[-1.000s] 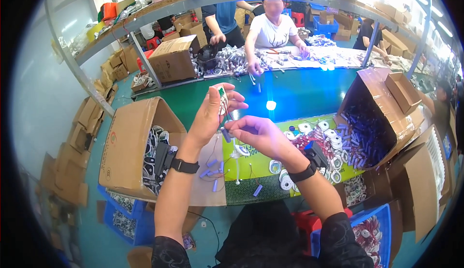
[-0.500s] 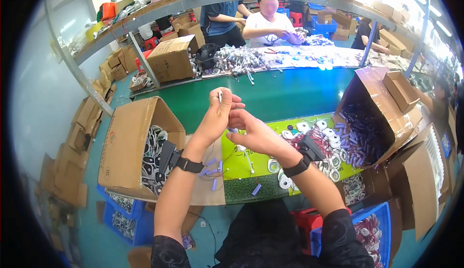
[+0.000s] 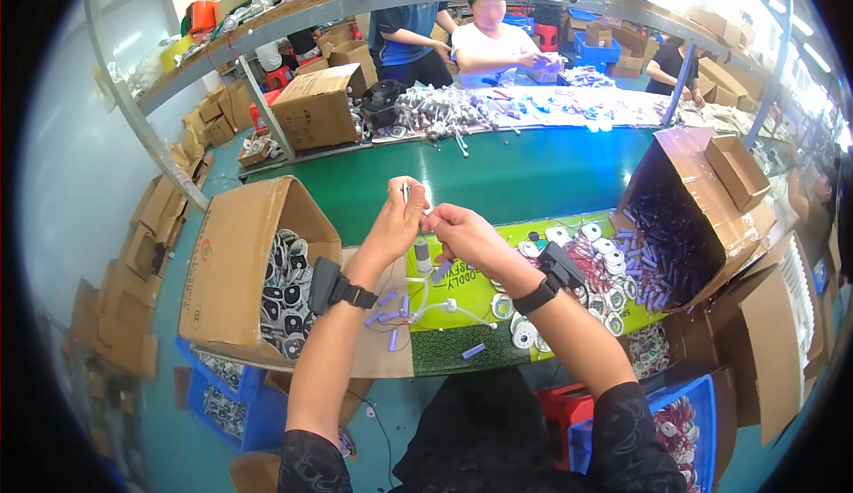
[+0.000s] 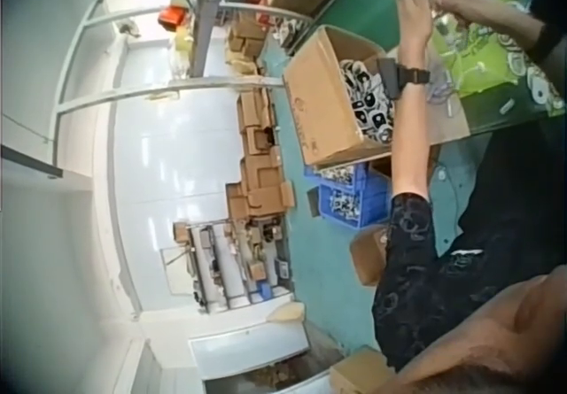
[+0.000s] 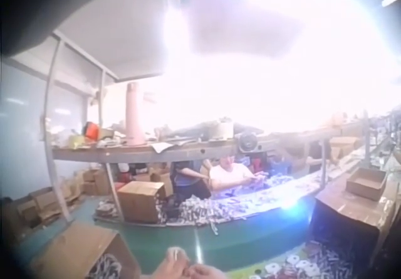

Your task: The worker is assembling small circular circuit boards with attached wires and batteries on an assembly line conveyor.

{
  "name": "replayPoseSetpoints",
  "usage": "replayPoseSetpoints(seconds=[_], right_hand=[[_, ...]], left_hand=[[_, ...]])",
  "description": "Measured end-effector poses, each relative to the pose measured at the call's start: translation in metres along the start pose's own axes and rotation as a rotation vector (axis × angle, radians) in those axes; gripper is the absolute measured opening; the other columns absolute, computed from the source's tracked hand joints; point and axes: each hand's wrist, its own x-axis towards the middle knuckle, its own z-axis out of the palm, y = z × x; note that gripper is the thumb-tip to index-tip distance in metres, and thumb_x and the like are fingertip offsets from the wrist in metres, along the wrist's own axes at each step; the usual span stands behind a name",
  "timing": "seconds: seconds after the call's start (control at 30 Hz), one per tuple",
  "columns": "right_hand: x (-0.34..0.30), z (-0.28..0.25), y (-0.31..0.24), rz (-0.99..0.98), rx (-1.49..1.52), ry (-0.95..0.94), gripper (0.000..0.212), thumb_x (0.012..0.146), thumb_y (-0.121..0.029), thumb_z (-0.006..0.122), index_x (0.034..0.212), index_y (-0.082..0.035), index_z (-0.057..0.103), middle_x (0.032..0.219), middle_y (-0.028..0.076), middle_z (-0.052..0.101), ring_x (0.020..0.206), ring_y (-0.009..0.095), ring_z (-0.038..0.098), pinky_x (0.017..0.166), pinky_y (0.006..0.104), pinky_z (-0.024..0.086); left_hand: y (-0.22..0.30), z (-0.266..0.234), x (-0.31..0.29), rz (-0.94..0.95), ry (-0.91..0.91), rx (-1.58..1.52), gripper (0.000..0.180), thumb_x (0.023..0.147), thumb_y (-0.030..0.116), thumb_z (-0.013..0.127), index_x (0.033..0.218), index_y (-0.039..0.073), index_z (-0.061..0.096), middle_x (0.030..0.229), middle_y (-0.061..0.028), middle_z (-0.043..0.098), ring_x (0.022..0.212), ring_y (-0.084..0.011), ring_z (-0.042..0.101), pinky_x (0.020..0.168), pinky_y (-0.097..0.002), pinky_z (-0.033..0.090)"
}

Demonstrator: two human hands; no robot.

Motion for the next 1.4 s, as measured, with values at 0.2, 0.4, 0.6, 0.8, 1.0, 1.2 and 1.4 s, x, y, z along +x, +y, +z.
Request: replayPoseSetpoints(seconds=[0.2, 0.4, 0.6, 0.8, 1.0, 1.2, 1.4], right_hand=[[0.007, -0.006, 0.013, 0.046, 0.079, -0.061, 0.024, 0.105, -0.03, 0.059, 0.106, -0.01, 0.071, 0.077, -0.006, 0.053, 0.061, 0.007, 0.049, 0.053, 0.025, 0.042], [0.002, 0.011, 0.017, -0.036, 0.107, 0.04, 0.023, 0.105, -0.029, 0.064, 0.1, -0.01, 0.076, 0.085, -0.006, 0.057, 0.059, 0.003, 0.046, 0.051, 0.0219, 0.034], [0.018, 0.041, 0.059, -0.453, 0.039, 0.36, 0.027, 0.102, -0.023, 0.066, 0.098, 0.003, 0.072, 0.117, 0.008, 0.064, 0.077, 0.012, 0.06, 0.068, 0.0265, 0.049], [0.004, 0.034, 0.056, -0.123, 0.587, 0.189, 0.028, 0.11, -0.028, 0.052, 0.114, -0.008, 0.071, 0.063, 0.0, 0.063, 0.046, 0.006, 0.052, 0.044, 0.0221, 0.031], [0.0, 0.038, 0.067, -0.153, 0.68, 0.075, 0.03, 0.111, -0.025, 0.05, 0.116, -0.003, 0.07, 0.074, 0.0, 0.065, 0.049, 0.006, 0.055, 0.04, 0.0192, 0.027], [0.001, 0.047, 0.065, -0.202, 0.636, 0.051, 0.032, 0.111, -0.031, 0.051, 0.114, -0.005, 0.07, 0.078, -0.002, 0.063, 0.048, 0.005, 0.053, 0.041, 0.0201, 0.029], [0.008, 0.058, 0.079, -0.149, 0.693, 0.234, 0.031, 0.113, -0.033, 0.05, 0.111, -0.005, 0.063, 0.083, -0.002, 0.062, 0.046, 0.006, 0.047, 0.041, 0.0221, 0.031]], left_hand=[[-0.022, 0.0, -0.003, -0.099, -0.046, -0.116, 0.061, 0.112, 0.058, 0.03, 0.124, 0.001, 0.049, 0.1, -0.0134, 0.066, 0.085, -0.0176, 0.066, 0.08, -0.0316, 0.055], [-0.02, 0.016, -0.013, -0.271, 0.023, -0.721, 0.074, 0.109, 0.067, 0.023, 0.119, 0.002, 0.056, 0.102, -0.0112, 0.069, 0.094, -0.0176, 0.067, 0.09, -0.0319, 0.054], [-0.046, 0.037, -0.014, -0.492, 0.226, -1.005, 0.076, 0.102, 0.076, 0.037, 0.104, 0.005, 0.064, 0.091, -0.0081, 0.068, 0.078, -0.0172, 0.069, 0.066, -0.0306, 0.057], [-0.033, 0.059, -0.025, -0.615, 0.093, -1.103, 0.074, 0.102, 0.077, 0.037, 0.09, 0.01, 0.067, 0.08, -0.0058, 0.067, 0.05, -0.0176, 0.057, 0.039, -0.0293, 0.041], [-0.028, 0.067, -0.03, -0.677, 0.21, -1.238, 0.072, 0.103, 0.073, 0.04, 0.094, 0.006, 0.065, 0.085, -0.0075, 0.07, 0.062, -0.0188, 0.065, 0.05, -0.0317, 0.052], [-0.035, 0.069, -0.029, -0.681, 0.362, -1.239, 0.068, 0.104, 0.07, 0.041, 0.092, 0.007, 0.065, 0.083, -0.0073, 0.069, 0.066, -0.0196, 0.067, 0.053, -0.0311, 0.053], [-0.048, 0.069, -0.034, -0.691, 0.309, -1.129, 0.062, 0.105, 0.066, 0.046, 0.09, 0.008, 0.065, 0.073, -0.0025, 0.061, 0.059, -0.0153, 0.06, 0.05, -0.0279, 0.048]])
